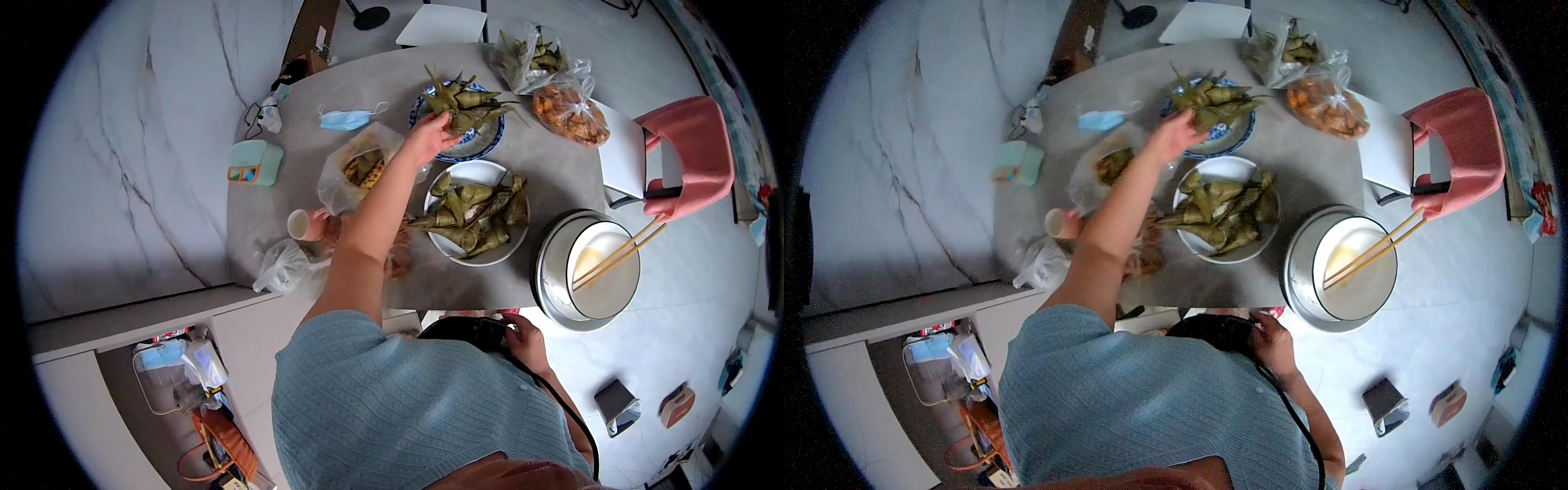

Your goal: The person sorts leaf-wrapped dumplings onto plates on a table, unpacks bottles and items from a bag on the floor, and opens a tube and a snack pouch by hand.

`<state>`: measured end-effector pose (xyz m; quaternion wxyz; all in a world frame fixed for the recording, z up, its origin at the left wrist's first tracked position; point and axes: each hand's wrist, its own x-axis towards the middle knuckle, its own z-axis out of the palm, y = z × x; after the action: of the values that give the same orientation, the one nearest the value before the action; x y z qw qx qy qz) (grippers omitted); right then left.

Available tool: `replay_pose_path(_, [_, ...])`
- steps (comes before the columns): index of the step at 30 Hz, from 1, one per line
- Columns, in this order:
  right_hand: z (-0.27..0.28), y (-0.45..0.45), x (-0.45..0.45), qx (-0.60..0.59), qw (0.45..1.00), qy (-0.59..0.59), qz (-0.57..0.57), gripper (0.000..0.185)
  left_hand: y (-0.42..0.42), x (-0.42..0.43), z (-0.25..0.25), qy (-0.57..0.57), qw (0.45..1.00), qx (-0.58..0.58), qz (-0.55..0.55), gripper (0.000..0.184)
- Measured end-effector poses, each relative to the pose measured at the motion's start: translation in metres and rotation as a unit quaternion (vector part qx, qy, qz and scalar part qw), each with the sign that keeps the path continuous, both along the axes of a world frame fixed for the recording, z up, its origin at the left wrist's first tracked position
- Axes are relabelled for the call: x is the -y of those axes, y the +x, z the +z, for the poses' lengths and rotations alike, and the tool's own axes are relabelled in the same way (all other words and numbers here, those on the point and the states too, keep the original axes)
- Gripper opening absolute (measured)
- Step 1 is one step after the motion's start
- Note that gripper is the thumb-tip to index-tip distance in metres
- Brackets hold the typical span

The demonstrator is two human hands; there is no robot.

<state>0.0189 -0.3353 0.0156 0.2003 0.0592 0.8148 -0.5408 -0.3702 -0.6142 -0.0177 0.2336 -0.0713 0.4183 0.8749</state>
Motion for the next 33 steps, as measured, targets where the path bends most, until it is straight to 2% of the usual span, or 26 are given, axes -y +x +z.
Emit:
replay_pose_path(1, [0.001, -0.001, 0.001, -0.007, 1.0, -0.006, 0.002, 0.027, 0.001, 0.004, 0.001, 0.05, 0.999, 0.01, -0.011, 0.053])
replay_pose_path(2, [0.003, -0.002, 0.002, -0.007, 1.0, -0.006, 0.005, 0.027, 0.003, 0.007, 0.002, 0.05, 0.999, 0.009, -0.008, 0.053])
replay_pose_path(4, [0.007, -0.004, 0.003, 0.014, 1.0, -0.003, 0.018, 0.026, 0.012, 0.013, 0.014, 0.172, 0.984, 0.03, -0.042, 0.053])
replay_pose_path(8, [-0.002, -0.003, 0.002, -0.011, 0.999, 0.0, 0.045, 0.026, 0.04, 0.036, 0.043, 0.224, 0.974, 0.023, -0.015, 0.051])
replay_pose_path(10, [0.004, -0.007, 0.006, -0.07, 0.995, 0.009, 0.065, 0.026, 0.062, 0.06, 0.063, 0.119, 0.99, 0.018, 0.077, 0.051])
replay_pose_path(11, [-0.007, -0.003, 0.004, 0.007, 0.999, -0.011, 0.045, 0.027, 0.07, 0.078, 0.061, 0.076, 0.993, -0.01, 0.093, 0.049])
replay_pose_path(12, [-0.009, -0.003, 0.003, 0.006, 0.999, -0.014, 0.051, 0.027, 0.078, 0.096, 0.062, 0.073, 0.992, -0.012, 0.099, 0.049])
replay_pose_path(14, [-0.012, -0.005, 0.004, -0.004, 0.998, -0.021, 0.061, 0.027, 0.092, 0.128, 0.067, -0.124, 0.985, -0.079, 0.088, 0.043])
replay_pose_path(15, [-0.007, -0.007, 0.005, 0.002, 0.997, -0.001, 0.08, 0.027, 0.105, 0.129, 0.085, -0.126, 0.984, -0.079, 0.093, 0.043])
replay_pose_path(16, [-0.004, -0.008, 0.006, 0.001, 0.996, -0.002, 0.085, 0.027, 0.123, 0.123, 0.116, -0.324, 0.939, -0.092, 0.073, 0.049])
replay_pose_path(17, [-0.002, -0.01, 0.007, -0.006, 0.996, -0.003, 0.088, 0.027, 0.134, 0.122, 0.133, -0.508, 0.854, -0.098, 0.05, 0.056])
replay_pose_path(18, [-0.002, -0.011, 0.008, -0.013, 0.996, -0.004, 0.091, 0.027, 0.135, 0.128, 0.131, -0.51, 0.853, -0.097, 0.054, 0.056])
replay_pose_path(20, [-0.003, -0.012, 0.009, -0.03, 0.995, -0.007, 0.097, 0.028, 0.131, 0.143, 0.113, -0.656, 0.737, -0.076, -0.14, 0.083])
replay_pose_path(21, [-0.004, -0.012, 0.01, -0.045, 0.994, -0.009, 0.099, 0.028, 0.128, 0.147, 0.101, -0.656, 0.738, -0.076, -0.138, 0.083])
replay_pose_path(23, [-0.009, -0.011, 0.01, -0.048, 0.994, -0.016, 0.1, 0.028, 0.12, 0.147, 0.074, -0.739, 0.633, -0.03, -0.229, 0.08])
replay_pose_path(24, [-0.01, -0.011, 0.01, -0.05, 0.993, -0.022, 0.1, 0.028, 0.117, 0.147, 0.062, -0.738, 0.634, -0.03, -0.228, 0.08])
replay_pose_path(26, [-0.004, -0.013, 0.013, -0.045, 0.993, -0.011, 0.106, 0.028, 0.111, 0.145, 0.045, -0.839, 0.465, -0.049, -0.278, 0.07])
replay_pose_path(30, [-0.002, -0.014, 0.016, -0.049, 0.993, 0.0, 0.104, 0.028, 0.084, 0.123, 0.049, -0.81, 0.459, 0.038, -0.363, 0.066])
replay_pose_path(32, [-0.004, -0.013, 0.017, -0.041, 0.994, 0.002, 0.104, 0.028, 0.074, 0.115, 0.036, -0.834, 0.507, 0.024, -0.217, 0.063])
replay_pose_path(33, [-0.005, -0.013, 0.018, -0.035, 0.994, 0.005, 0.104, 0.028, 0.07, 0.115, 0.027, -0.833, 0.507, 0.022, -0.219, 0.063])
